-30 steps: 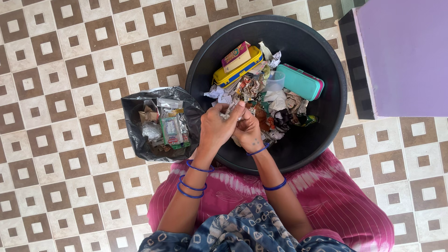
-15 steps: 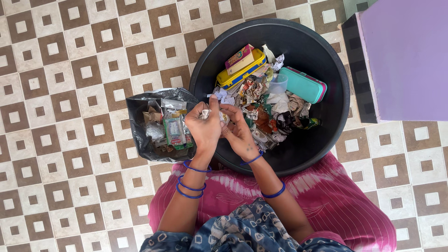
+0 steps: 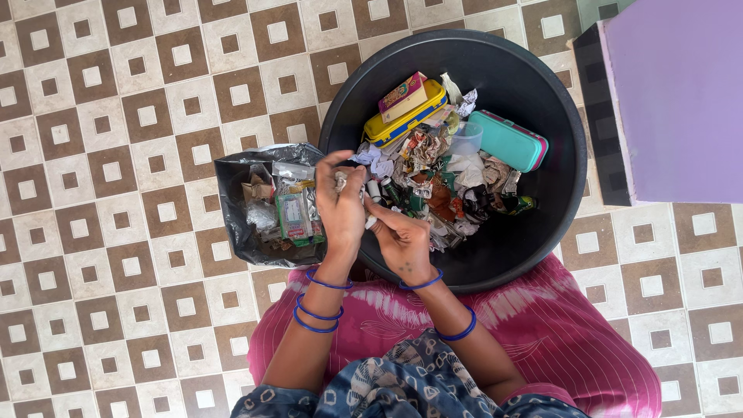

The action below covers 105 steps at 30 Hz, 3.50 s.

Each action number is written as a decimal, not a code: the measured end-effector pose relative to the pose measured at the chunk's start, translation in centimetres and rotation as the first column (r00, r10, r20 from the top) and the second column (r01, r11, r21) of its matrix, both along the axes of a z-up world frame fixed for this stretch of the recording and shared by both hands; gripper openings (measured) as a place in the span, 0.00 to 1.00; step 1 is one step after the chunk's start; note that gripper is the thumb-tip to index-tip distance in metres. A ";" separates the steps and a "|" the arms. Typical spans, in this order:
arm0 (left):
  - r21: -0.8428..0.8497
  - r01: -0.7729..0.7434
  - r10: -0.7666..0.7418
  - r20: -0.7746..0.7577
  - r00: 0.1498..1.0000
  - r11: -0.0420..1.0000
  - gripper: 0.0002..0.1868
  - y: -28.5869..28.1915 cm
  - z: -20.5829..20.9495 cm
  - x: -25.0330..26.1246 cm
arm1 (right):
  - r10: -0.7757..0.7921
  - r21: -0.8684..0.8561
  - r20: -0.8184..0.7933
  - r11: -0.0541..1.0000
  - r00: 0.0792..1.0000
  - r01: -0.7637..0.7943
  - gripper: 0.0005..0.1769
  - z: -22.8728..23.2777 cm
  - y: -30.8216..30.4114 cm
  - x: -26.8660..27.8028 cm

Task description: The person sits on the floor and sorts mixed waste from a black basin into a black plastic bag. They handle crumpled paper, plastic wrappers, small containers, and a yellow plastic box, placing each item into the bag one by one.

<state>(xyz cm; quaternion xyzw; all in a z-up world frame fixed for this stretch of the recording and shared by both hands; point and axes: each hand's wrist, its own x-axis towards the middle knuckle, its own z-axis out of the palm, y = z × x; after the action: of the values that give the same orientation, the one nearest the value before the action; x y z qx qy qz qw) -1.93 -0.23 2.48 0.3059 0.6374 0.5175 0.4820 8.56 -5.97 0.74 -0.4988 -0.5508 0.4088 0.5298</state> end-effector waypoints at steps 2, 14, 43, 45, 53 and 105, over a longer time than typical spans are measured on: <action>0.070 0.094 -0.089 -0.066 0.994 0.993 0.11 0.1 -0.6 0.3 | -0.063 0.030 0.024 0.998 0.998 0.062 0.15 -0.9 0.3 0.0; -0.209 0.457 -0.347 0.410 0.844 0.864 0.23 -0.4 -2.5 -0.4 | -0.172 0.071 0.351 0.985 0.920 0.157 0.21 -1.3 2.8 2.2; -0.018 0.231 -0.193 0.491 0.849 0.973 0.41 -0.3 -2.3 0.0 | 0.288 0.114 0.023 0.951 0.957 -0.289 0.38 0.9 2.7 4.4; -0.095 0.322 -0.210 0.582 0.786 0.942 0.41 0.2 -1.4 -0.2 | 0.271 0.142 0.216 0.942 0.938 -0.305 0.40 2.1 2.7 4.4; -0.151 0.317 -0.185 0.556 0.810 0.936 0.41 0.4 -1.7 -0.2 | 0.363 0.077 0.376 0.904 0.852 -0.419 0.41 2.4 3.0 3.7; -0.085 -0.187 0.126 -0.471 0.873 0.979 0.29 2.4 3.5 -11.7 | -0.067 0.289 0.917 0.792 0.393 -0.538 0.10 -19.6 8.4 -13.9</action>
<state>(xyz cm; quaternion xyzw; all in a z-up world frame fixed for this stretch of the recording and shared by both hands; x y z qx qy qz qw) -13.60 2.22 6.02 0.3361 0.7884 0.4251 0.2911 -5.36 2.40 -18.84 -0.3737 -0.9044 -0.0213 0.2048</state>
